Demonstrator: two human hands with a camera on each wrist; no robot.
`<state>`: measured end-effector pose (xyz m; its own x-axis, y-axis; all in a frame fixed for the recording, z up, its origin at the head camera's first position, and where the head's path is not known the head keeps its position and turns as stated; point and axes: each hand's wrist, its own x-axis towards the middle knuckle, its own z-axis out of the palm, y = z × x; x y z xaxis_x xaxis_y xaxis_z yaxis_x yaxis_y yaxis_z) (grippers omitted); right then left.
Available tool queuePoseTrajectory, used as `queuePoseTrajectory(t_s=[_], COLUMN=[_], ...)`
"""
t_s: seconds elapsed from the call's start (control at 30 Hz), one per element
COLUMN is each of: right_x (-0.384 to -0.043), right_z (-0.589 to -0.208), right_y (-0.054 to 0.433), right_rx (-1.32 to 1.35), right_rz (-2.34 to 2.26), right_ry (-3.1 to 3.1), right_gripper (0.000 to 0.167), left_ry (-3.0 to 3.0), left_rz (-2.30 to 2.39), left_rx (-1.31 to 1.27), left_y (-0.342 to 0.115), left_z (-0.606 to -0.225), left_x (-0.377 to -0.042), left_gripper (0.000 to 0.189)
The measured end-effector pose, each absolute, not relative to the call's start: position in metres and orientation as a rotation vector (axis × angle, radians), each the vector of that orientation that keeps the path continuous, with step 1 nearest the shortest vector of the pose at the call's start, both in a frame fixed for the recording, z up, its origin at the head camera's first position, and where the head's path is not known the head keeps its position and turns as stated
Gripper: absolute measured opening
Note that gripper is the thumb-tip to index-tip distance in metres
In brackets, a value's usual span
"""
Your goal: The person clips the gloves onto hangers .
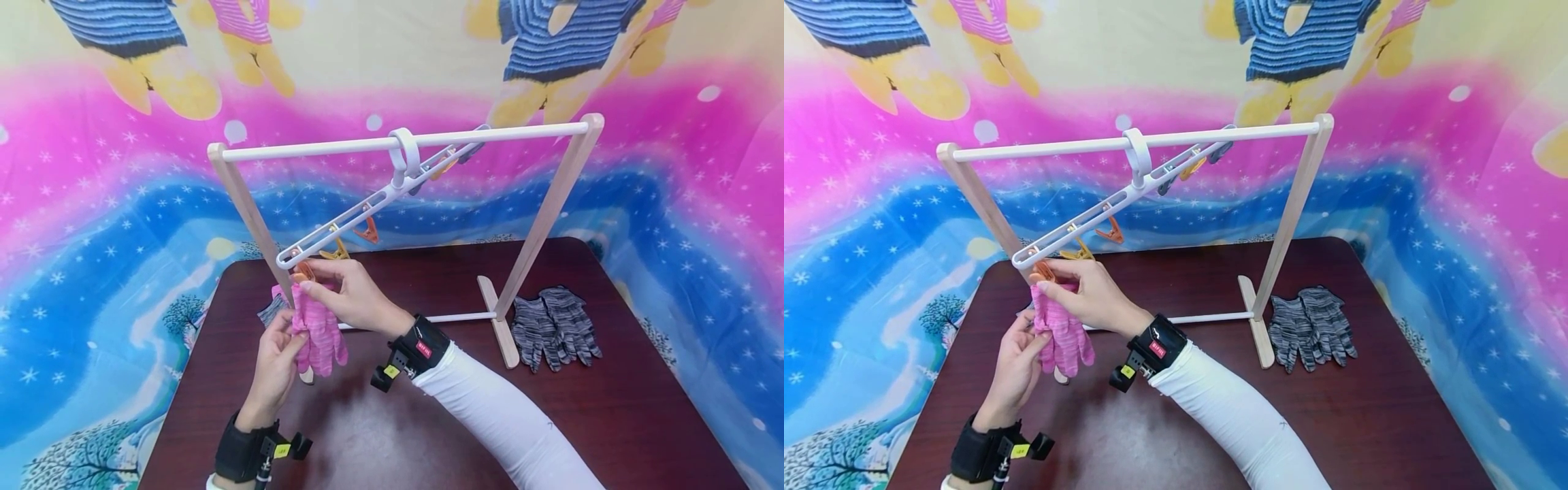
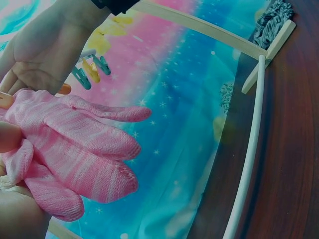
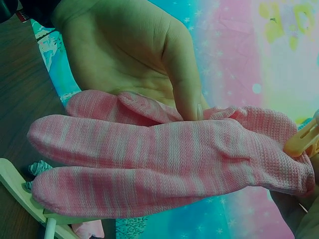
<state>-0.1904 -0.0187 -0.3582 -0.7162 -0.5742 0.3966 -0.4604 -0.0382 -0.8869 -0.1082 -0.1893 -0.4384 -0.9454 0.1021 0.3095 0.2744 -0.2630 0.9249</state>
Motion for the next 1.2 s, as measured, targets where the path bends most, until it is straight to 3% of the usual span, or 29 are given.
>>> queuePoseTrajectory(t_s=[0.57,1.2], right_x=[-0.1882,-0.1895], right_z=[-0.3596,-0.3605], right_y=[-0.0224,-0.0244], right_rx=[-1.119,-1.069], right_rz=[-1.867,-1.888], right_ry=[2.191,2.284], right_gripper=[0.041,0.042], left_ry=[-1.812,-1.986], left_rz=[-2.348,-2.237], left_rx=[-0.460,-0.226], left_y=[-0.1901,-0.1941], left_z=[-0.4431,-0.4476], left_x=[-0.1089,-0.1108], left_gripper=[0.019,0.025])
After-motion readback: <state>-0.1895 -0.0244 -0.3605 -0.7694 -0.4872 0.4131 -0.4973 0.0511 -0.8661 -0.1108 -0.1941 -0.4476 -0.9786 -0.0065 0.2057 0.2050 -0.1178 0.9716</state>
